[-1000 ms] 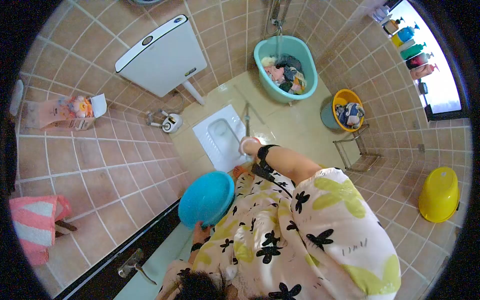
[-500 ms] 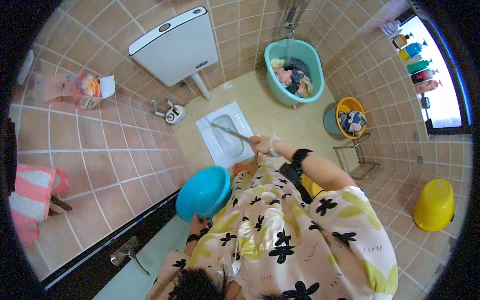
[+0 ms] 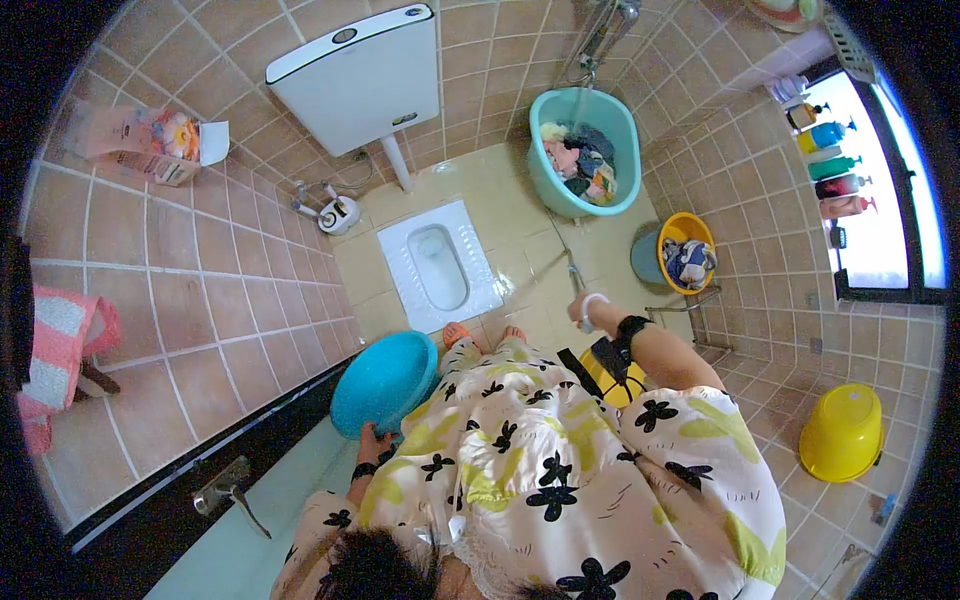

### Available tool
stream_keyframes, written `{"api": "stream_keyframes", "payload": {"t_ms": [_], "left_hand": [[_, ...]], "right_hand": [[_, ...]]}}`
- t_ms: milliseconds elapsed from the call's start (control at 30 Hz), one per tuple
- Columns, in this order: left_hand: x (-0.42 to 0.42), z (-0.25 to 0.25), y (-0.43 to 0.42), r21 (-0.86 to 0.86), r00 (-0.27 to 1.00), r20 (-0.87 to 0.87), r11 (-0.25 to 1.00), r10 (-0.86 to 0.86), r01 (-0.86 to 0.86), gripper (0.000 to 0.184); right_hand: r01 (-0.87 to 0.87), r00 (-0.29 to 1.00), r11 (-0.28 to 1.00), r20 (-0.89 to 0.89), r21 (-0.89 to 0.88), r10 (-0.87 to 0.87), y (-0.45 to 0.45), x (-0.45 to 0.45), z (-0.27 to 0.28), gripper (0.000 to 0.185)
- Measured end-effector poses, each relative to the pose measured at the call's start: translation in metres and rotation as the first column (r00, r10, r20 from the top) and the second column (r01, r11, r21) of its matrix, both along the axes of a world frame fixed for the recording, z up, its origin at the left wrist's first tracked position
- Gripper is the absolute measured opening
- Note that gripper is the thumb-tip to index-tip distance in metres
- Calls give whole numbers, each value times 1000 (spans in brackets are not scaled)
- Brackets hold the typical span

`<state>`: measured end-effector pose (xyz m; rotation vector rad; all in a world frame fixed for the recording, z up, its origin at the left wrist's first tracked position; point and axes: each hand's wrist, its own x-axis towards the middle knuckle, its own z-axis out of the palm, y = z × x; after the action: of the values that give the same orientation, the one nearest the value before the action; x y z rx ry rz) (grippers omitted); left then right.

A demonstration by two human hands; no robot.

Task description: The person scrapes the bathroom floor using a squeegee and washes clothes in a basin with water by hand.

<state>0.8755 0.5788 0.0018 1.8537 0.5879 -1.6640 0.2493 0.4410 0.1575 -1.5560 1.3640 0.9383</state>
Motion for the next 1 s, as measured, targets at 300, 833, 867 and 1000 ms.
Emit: {"api": "stream_keyframes", "payload": {"t_ms": [300, 833, 867, 1000], "left_hand": [[-27, 64, 7, -94, 123, 755, 78, -644, 992, 41], [-9, 22, 19, -156, 230, 593, 171, -772, 973, 39], [-16, 38, 9, -148, 239, 559, 189, -794, 971, 38], [-36, 83, -16, -94, 159, 576, 129, -802, 987, 39]], "right_hand": [[762, 620, 638, 161, 113, -768, -59, 156, 69, 15], [585, 808, 807, -31, -80, -588, 49, -26, 29, 30], [388, 899, 903, -139, -186, -415, 62, -28, 35, 39], [301, 891, 939, -300, -170, -340, 80, -7, 54, 65]]}}
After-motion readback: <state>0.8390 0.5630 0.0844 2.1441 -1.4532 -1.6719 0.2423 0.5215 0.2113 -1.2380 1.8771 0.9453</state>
